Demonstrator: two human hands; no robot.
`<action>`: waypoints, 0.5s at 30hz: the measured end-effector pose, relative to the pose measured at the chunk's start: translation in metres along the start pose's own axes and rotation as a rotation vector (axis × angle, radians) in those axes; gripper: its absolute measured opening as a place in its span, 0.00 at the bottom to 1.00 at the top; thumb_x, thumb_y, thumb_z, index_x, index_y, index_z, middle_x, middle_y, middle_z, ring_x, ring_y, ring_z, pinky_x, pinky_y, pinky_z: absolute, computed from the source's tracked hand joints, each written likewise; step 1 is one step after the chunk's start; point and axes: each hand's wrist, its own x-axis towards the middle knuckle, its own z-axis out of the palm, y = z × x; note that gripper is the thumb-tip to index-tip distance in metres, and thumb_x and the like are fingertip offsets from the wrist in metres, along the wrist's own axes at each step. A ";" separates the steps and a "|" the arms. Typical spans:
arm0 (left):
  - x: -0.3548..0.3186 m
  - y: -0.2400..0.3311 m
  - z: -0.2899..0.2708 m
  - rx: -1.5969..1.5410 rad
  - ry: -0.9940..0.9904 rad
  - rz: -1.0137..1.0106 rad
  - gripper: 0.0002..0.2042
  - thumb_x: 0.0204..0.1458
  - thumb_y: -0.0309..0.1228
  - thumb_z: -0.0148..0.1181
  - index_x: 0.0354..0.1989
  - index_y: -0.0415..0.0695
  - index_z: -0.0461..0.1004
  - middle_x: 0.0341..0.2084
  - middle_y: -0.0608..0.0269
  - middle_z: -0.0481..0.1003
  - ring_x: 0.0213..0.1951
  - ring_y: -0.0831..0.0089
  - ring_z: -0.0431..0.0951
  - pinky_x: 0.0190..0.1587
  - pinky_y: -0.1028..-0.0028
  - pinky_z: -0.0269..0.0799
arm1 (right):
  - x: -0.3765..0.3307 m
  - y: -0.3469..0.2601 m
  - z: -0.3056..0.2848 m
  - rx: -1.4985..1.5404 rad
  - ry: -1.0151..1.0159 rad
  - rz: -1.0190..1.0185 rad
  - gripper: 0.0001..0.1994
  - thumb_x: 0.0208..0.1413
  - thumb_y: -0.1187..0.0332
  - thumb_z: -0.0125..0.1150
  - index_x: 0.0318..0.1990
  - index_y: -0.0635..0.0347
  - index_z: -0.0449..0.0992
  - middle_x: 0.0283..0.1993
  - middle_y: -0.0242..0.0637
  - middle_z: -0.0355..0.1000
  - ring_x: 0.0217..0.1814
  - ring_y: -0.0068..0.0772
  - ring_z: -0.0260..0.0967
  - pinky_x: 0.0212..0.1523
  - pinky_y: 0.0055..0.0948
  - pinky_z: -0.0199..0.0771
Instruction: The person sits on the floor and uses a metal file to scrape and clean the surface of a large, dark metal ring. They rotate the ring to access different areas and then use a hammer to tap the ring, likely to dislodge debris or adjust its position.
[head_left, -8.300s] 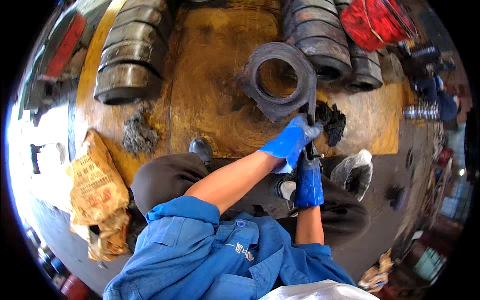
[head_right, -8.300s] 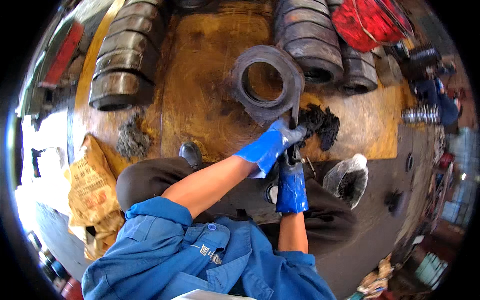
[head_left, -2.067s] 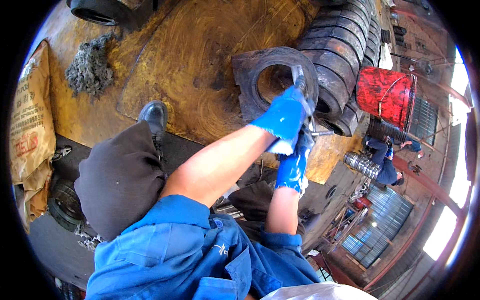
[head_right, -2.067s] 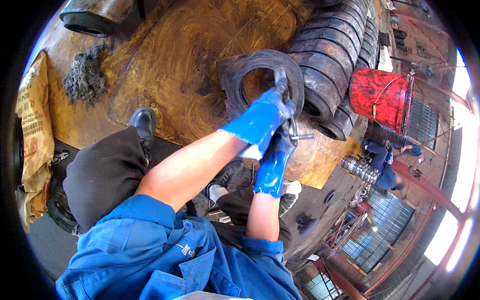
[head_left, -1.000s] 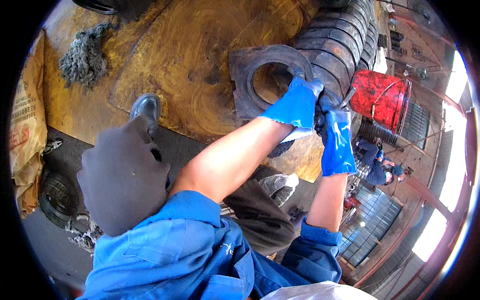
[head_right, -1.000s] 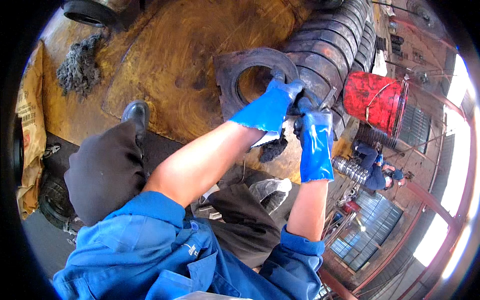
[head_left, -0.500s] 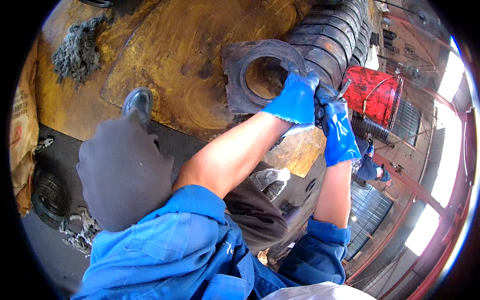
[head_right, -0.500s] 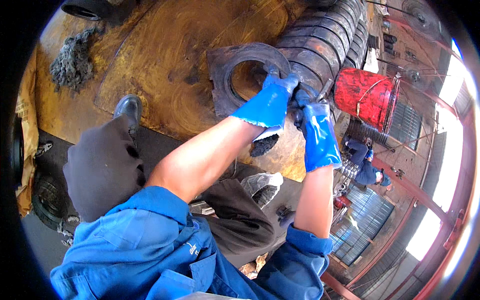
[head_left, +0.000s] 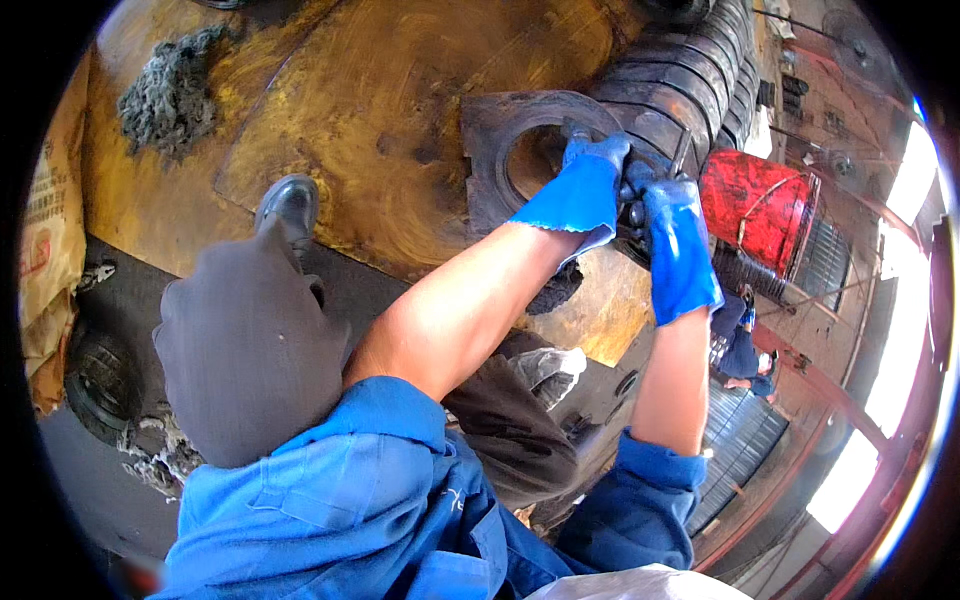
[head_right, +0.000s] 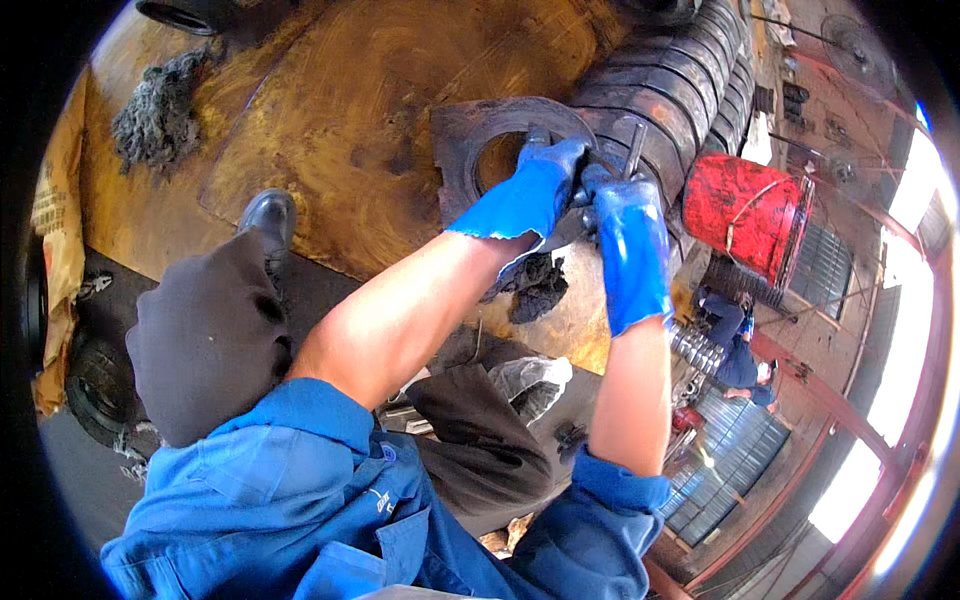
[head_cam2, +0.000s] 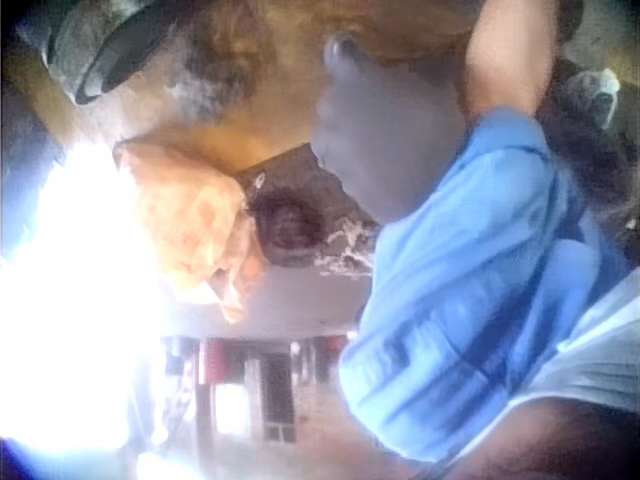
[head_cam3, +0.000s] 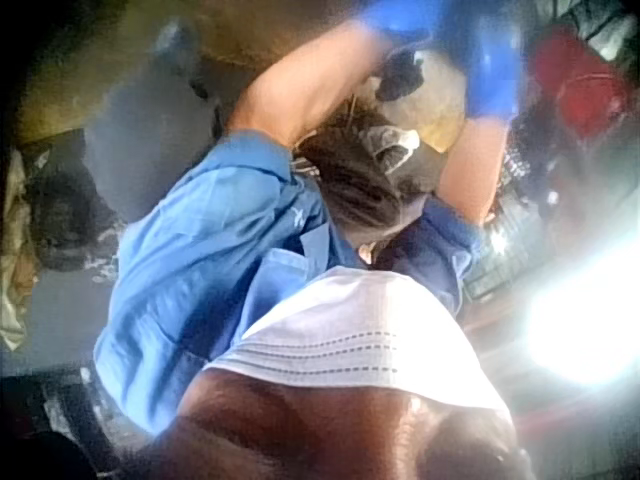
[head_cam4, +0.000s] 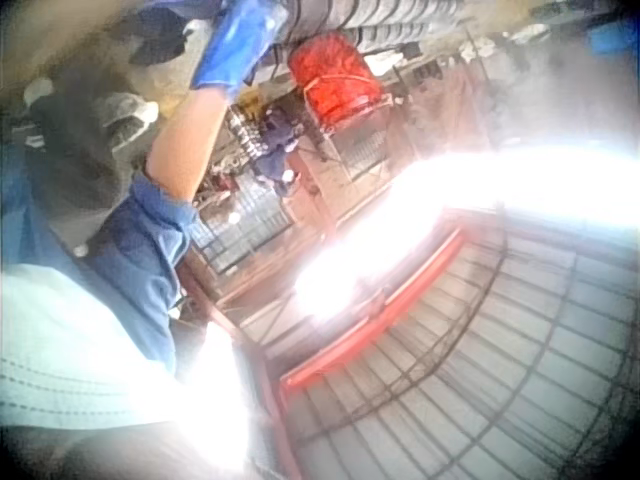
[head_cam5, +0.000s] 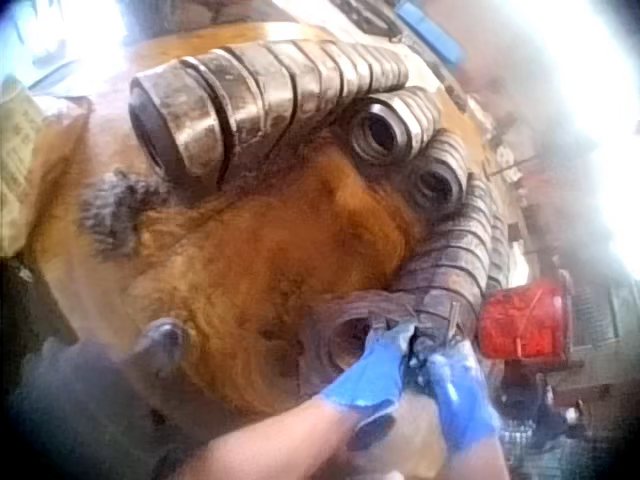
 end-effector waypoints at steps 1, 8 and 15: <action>0.005 0.003 -0.003 0.043 -0.027 0.083 0.34 0.59 0.30 0.62 0.73 0.41 0.55 0.51 0.46 0.77 0.42 0.57 0.82 0.41 0.58 0.81 | 0.003 -0.015 0.001 -0.006 -0.055 0.001 0.17 0.61 0.52 0.62 0.31 0.56 0.81 0.23 0.30 0.73 0.23 0.24 0.66 0.26 0.29 0.63; -0.006 0.001 -0.007 0.054 0.018 0.178 0.38 0.62 0.27 0.59 0.76 0.46 0.40 0.39 0.48 0.77 0.28 0.61 0.80 0.23 0.59 0.76 | 0.015 0.014 0.014 0.273 -0.068 0.232 0.16 0.61 0.54 0.64 0.32 0.57 0.82 0.21 0.28 0.69 0.21 0.22 0.61 0.25 0.27 0.58; 0.015 0.017 -0.020 0.169 -0.071 0.217 0.44 0.63 0.27 0.58 0.80 0.45 0.33 0.61 0.44 0.71 0.48 0.56 0.81 0.40 0.59 0.83 | 0.038 0.065 0.020 -0.363 -0.151 -0.157 0.16 0.69 0.55 0.54 0.47 0.56 0.80 0.34 0.32 0.76 0.32 0.28 0.70 0.34 0.31 0.69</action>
